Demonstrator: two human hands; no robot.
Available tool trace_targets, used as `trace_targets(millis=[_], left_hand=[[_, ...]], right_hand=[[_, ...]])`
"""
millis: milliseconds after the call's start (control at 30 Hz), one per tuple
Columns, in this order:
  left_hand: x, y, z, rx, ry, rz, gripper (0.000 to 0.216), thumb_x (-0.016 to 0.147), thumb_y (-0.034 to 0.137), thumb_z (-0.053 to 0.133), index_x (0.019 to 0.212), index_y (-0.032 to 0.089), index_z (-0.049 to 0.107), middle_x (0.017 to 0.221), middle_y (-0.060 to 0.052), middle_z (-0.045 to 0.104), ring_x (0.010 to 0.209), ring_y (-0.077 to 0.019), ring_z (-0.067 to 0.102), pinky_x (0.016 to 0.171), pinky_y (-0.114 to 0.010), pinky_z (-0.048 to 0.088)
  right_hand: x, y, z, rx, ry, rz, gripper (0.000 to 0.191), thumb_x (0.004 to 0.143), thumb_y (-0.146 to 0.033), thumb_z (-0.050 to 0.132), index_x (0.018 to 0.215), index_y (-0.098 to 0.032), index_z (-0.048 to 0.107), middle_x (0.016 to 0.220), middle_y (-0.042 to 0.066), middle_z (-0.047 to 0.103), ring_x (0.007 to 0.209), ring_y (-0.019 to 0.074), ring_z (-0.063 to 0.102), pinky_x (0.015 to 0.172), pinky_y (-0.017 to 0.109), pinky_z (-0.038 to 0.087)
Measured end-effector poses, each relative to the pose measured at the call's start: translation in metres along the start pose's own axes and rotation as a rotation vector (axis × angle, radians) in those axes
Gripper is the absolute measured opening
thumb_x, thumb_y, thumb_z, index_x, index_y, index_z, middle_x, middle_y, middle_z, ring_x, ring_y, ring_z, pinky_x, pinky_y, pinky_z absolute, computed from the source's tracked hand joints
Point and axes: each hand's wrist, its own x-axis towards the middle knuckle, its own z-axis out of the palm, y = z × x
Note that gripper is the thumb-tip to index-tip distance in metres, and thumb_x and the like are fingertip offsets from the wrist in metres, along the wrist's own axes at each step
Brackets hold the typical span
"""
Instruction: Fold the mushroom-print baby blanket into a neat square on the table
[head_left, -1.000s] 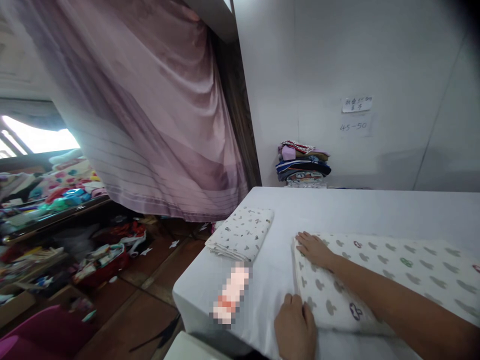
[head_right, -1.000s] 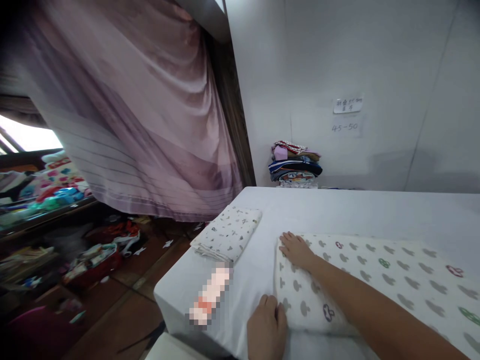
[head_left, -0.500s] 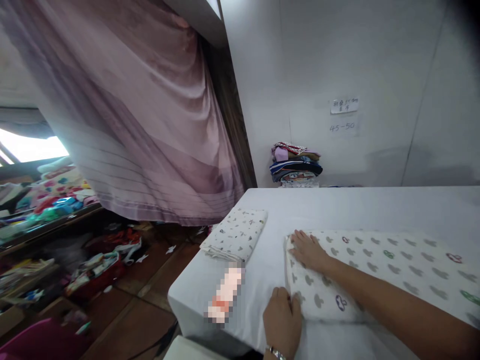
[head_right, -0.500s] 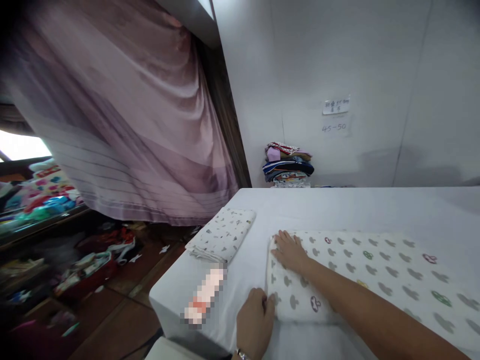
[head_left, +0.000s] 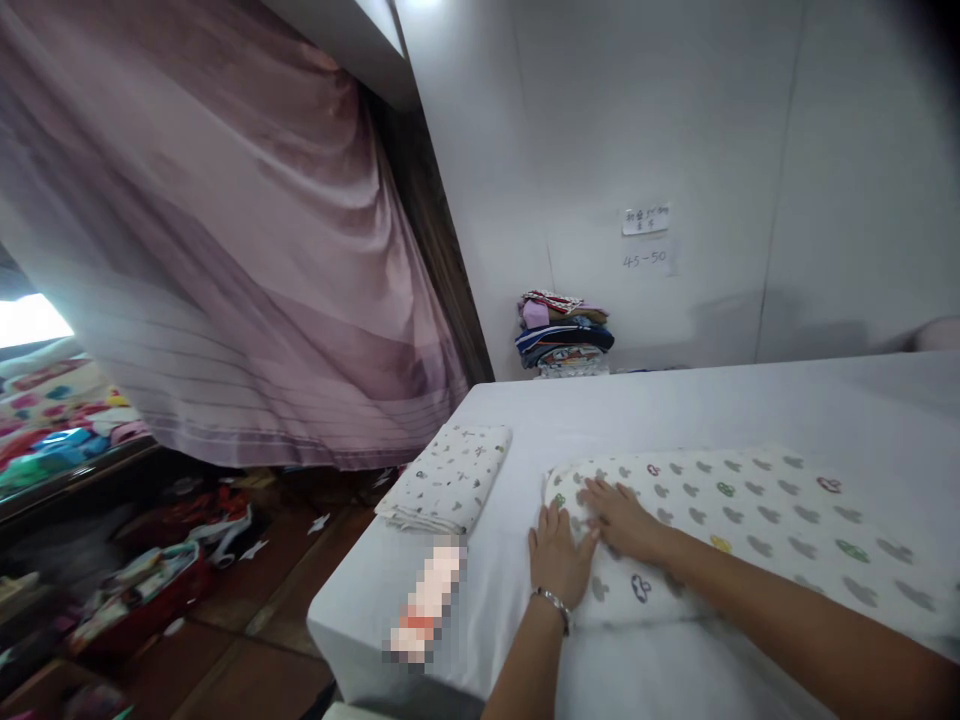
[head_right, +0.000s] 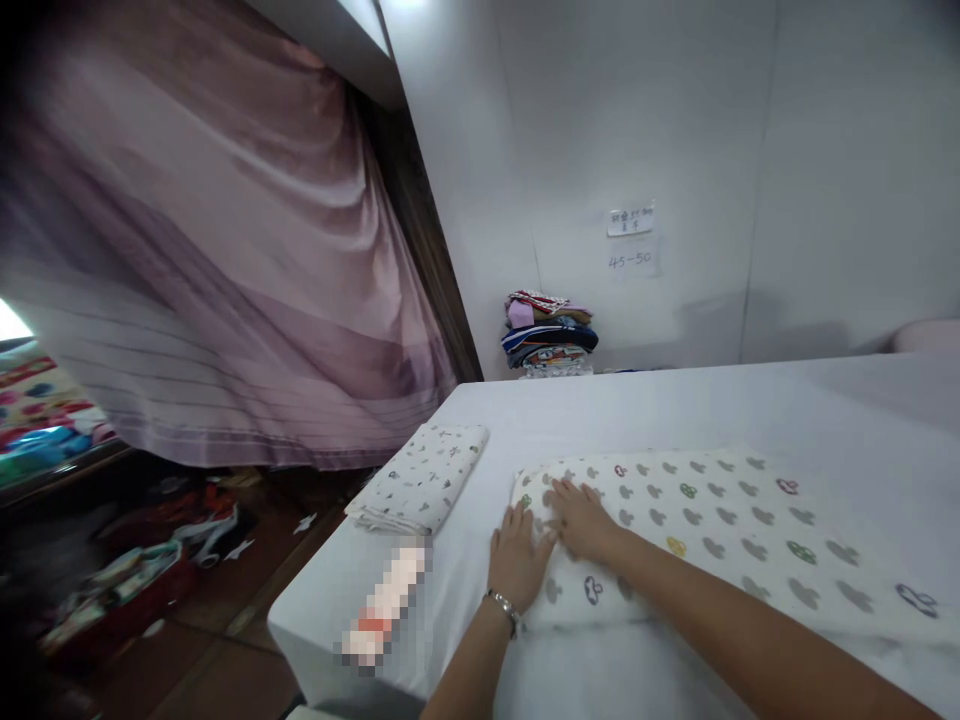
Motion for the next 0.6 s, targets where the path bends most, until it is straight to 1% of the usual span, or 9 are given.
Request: trace_targets(millis=[100,167,233,300,367,433,467,533,600], left_hand=[[-0.003,-0.008,0.003,0.053,0.003,0.009,0.066,0.083,0.057,0.028,0.138,0.02,0.027,0.149,0.0,0.013,0.136,-0.0251,0.008,0.109,-0.045,0.015],[-0.004,-0.009,0.001,0.06,-0.016,0.003,0.066,0.083,0.054,0.032,0.139,0.02,0.026,0.149,0.001,0.011,0.136,-0.0255,0.009,0.109,-0.046,0.015],[-0.003,-0.005,-0.002,0.077,-0.046,-0.015,0.066,0.082,0.053,0.033,0.139,0.021,0.026,0.149,0.001,0.012,0.136,-0.0263,0.01,0.109,-0.048,0.015],[-0.001,0.005,-0.005,0.129,-0.035,-0.023,0.065,0.082,0.054,0.033,0.137,0.021,0.03,0.148,-0.002,0.016,0.135,-0.028,0.009,0.108,-0.051,0.013],[0.001,0.018,-0.004,0.195,0.055,0.018,0.065,0.082,0.056,0.031,0.135,0.019,0.034,0.147,-0.005,0.019,0.136,-0.0292,0.006,0.108,-0.054,0.008],[0.0,0.03,0.001,0.228,0.149,0.107,0.065,0.084,0.057,0.027,0.135,0.018,0.035,0.147,-0.006,0.019,0.136,-0.0288,0.004,0.109,-0.052,0.004],[-0.001,0.035,0.005,0.228,0.155,0.147,0.065,0.084,0.057,0.025,0.136,0.018,0.034,0.147,-0.006,0.019,0.136,-0.0285,0.005,0.109,-0.051,0.003],[-0.004,0.038,0.012,0.215,0.106,0.193,0.066,0.084,0.058,0.023,0.136,0.019,0.033,0.147,-0.006,0.021,0.136,-0.0276,0.009,0.109,-0.05,0.005],[-0.005,0.035,0.018,0.216,0.06,0.195,0.065,0.085,0.058,0.022,0.137,0.02,0.032,0.146,-0.005,0.023,0.135,-0.0264,0.012,0.11,-0.05,0.005]], right_hand=[[-0.034,0.027,-0.005,-0.055,0.065,0.067,0.06,0.086,-0.047,0.032,0.138,-0.018,0.032,0.146,0.009,0.021,0.135,0.0256,0.012,0.108,0.05,0.01],[-0.058,0.045,-0.003,-0.073,0.064,0.112,0.065,0.085,-0.055,0.029,0.139,-0.019,0.028,0.146,0.007,0.019,0.135,0.0264,0.01,0.108,0.05,0.009],[-0.075,0.056,0.001,-0.07,0.065,0.141,0.069,0.085,-0.061,0.023,0.14,-0.02,0.025,0.147,0.006,0.015,0.135,0.0258,0.009,0.109,0.048,0.009],[-0.083,0.06,0.006,-0.068,0.087,0.135,0.069,0.085,-0.063,0.019,0.14,-0.022,0.025,0.147,0.004,0.013,0.135,0.0245,0.007,0.109,0.047,0.009],[-0.083,0.057,0.006,-0.074,0.108,0.125,0.069,0.086,-0.063,0.018,0.14,-0.022,0.026,0.147,0.004,0.014,0.135,0.024,0.007,0.109,0.048,0.009],[-0.081,0.051,0.001,-0.062,0.1,0.121,0.068,0.086,-0.063,0.019,0.139,-0.021,0.028,0.147,0.006,0.016,0.135,0.0245,0.008,0.108,0.049,0.01],[-0.082,0.05,-0.003,-0.048,0.099,0.118,0.068,0.086,-0.063,0.02,0.139,-0.022,0.029,0.147,0.006,0.016,0.135,0.0246,0.009,0.108,0.05,0.011],[-0.09,0.051,-0.012,-0.029,0.126,0.111,0.065,0.086,-0.061,0.02,0.139,-0.023,0.028,0.147,0.005,0.016,0.135,0.0248,0.01,0.108,0.049,0.011],[-0.11,0.062,-0.02,-0.045,0.174,0.116,0.063,0.087,-0.06,0.022,0.139,-0.025,0.027,0.147,0.004,0.016,0.135,0.0254,0.011,0.109,0.049,0.01]])
